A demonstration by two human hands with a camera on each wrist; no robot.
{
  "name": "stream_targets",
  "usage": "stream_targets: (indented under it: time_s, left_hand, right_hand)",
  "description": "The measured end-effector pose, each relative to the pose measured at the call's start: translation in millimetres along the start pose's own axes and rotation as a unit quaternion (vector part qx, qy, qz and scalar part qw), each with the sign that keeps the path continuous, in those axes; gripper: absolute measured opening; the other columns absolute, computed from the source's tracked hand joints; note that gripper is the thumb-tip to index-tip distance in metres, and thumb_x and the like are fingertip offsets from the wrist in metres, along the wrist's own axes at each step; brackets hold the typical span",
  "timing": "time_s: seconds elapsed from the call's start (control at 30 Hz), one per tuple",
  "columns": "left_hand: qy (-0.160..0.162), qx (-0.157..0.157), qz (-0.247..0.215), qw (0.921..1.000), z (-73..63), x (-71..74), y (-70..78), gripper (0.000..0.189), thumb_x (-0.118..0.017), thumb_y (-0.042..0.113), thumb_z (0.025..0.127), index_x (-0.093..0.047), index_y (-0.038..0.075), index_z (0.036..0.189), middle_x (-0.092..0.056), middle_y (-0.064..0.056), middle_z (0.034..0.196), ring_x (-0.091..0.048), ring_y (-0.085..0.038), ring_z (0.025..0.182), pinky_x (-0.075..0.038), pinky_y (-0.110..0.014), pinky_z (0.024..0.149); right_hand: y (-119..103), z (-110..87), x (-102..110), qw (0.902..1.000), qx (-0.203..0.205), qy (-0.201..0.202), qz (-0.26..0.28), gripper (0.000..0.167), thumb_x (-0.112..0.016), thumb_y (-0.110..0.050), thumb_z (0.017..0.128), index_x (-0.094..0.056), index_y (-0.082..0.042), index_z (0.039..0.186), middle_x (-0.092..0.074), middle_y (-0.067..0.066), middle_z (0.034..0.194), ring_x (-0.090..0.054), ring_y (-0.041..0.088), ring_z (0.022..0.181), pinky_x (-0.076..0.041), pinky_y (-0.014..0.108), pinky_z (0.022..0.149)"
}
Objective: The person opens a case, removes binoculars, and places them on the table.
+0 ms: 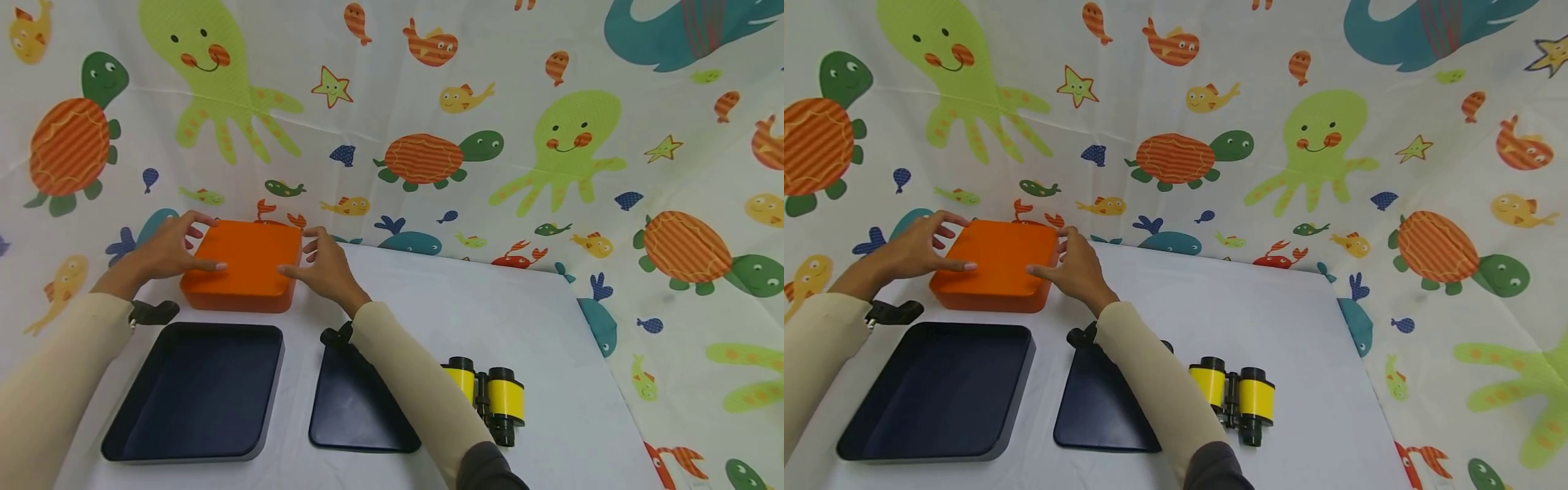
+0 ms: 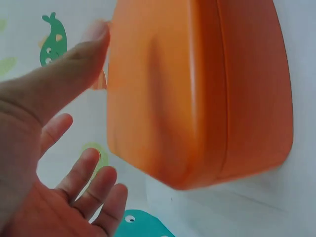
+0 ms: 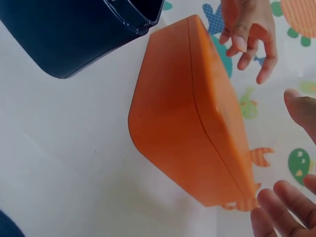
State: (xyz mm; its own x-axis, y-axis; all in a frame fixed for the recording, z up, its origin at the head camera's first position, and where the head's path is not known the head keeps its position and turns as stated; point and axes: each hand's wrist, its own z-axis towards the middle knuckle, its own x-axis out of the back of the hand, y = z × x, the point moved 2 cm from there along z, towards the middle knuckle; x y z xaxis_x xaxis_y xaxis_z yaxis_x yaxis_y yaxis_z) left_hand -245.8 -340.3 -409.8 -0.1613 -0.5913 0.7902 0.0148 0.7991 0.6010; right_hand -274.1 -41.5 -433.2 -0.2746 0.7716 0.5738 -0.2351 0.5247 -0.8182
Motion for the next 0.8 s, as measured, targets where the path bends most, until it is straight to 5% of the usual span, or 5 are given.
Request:
stream_targets:
  time_s: [0.33,0.8]
  left_hand:
    - [-0.029,0.025,-0.003,0.9992,4.4,-5.2,-16.1,0.111,-0.088,0.051,0.085,-0.024,0.002,0.160,-0.039,-0.040,0.146,-0.046,-0.056,0.122,-0.051,-0.072,0.098]
    - [-0.045,0.057,-0.027,0.9970,6.3,-10.0,-25.0,0.118,-0.085,0.055,0.086,-0.015,-0.003,0.160,-0.030,-0.044,0.151,-0.042,-0.060,0.128,-0.044,-0.077,0.105]
  right_hand:
    - [10,11.8,-17,0.9971,-0.072,-0.020,0.012,0.088,-0.092,-0.050,0.081,-0.044,-0.022,0.149,-0.065,0.009,0.131,-0.062,0.017,0.098,-0.062,0.032,0.085]
    - [12,22.6,-30,0.9935,-0.113,-0.004,0.014,0.089,-0.094,-0.050,0.078,-0.046,-0.020,0.146,-0.068,0.004,0.128,-0.063,0.016,0.107,-0.060,0.037,0.102]
